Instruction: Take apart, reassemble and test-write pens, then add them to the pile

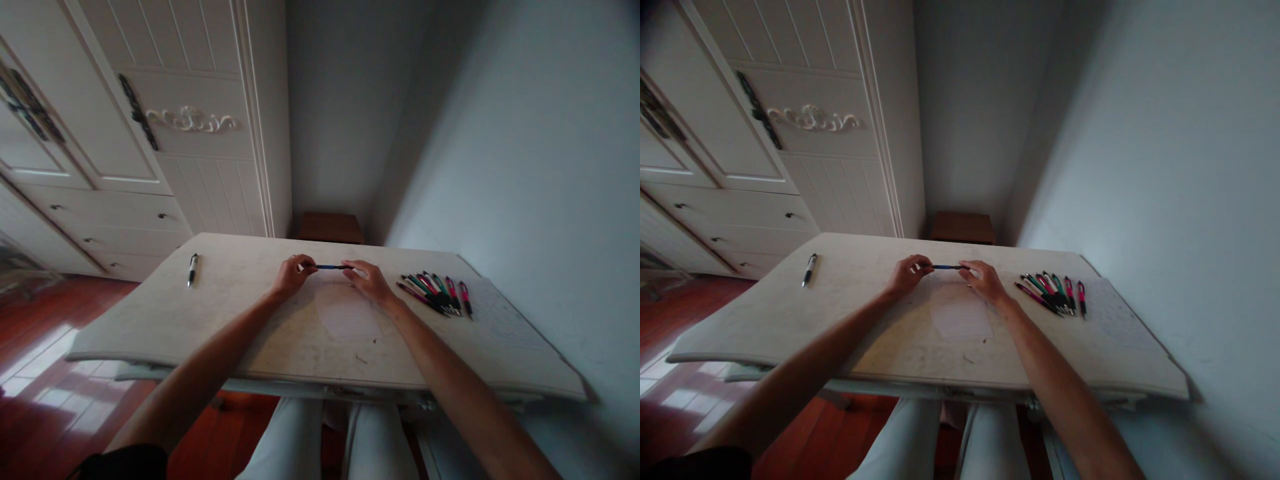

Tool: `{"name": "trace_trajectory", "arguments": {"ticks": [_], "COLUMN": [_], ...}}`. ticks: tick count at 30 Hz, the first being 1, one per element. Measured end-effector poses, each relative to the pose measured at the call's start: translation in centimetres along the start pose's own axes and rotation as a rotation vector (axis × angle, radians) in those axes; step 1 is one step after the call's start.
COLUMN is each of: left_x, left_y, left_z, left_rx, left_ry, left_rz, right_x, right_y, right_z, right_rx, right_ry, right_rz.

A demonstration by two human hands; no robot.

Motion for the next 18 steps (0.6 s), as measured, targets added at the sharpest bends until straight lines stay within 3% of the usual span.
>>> {"name": "trace_trajectory", "arguments": {"ticks": [5,11,15,18], "left_x": [-0.2,-0.1,0.0,0.1], "left_y": [0.2,0.2,-0.6,-1.3], "left_z": [0.5,0.2,-0.4,-0.9], "left_rx": [-0.006,0.008,0.026,0.039], "left_ry": [-0.043,-0.029,0.009,0.027], "left_rz": [0.009,-0.006,-0.039,-0.075], "right_x": [-0.1,0.3,0.4,0.3], "right_y": [-0.8,-0.6,0.5,2.1], "right_z": [0.8,-0.9,-2.0,-1.6], "right_rx": [0.011,-0.012,-0.062,-0.141], "right_ry": [-0.033,0.041,0.062,0.003], "right_rz": [-0.092,-0.094,-0.089,-0.04]}}
Point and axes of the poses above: each hand's wrist, its own x-axis towards the middle knuckle, its own z-axis out of the palm, y = z × x, the point moved 9 cm from there along x, towards the middle knuckle, and after that the axes turned 10 degrees about -x, right-handed, at the moved point
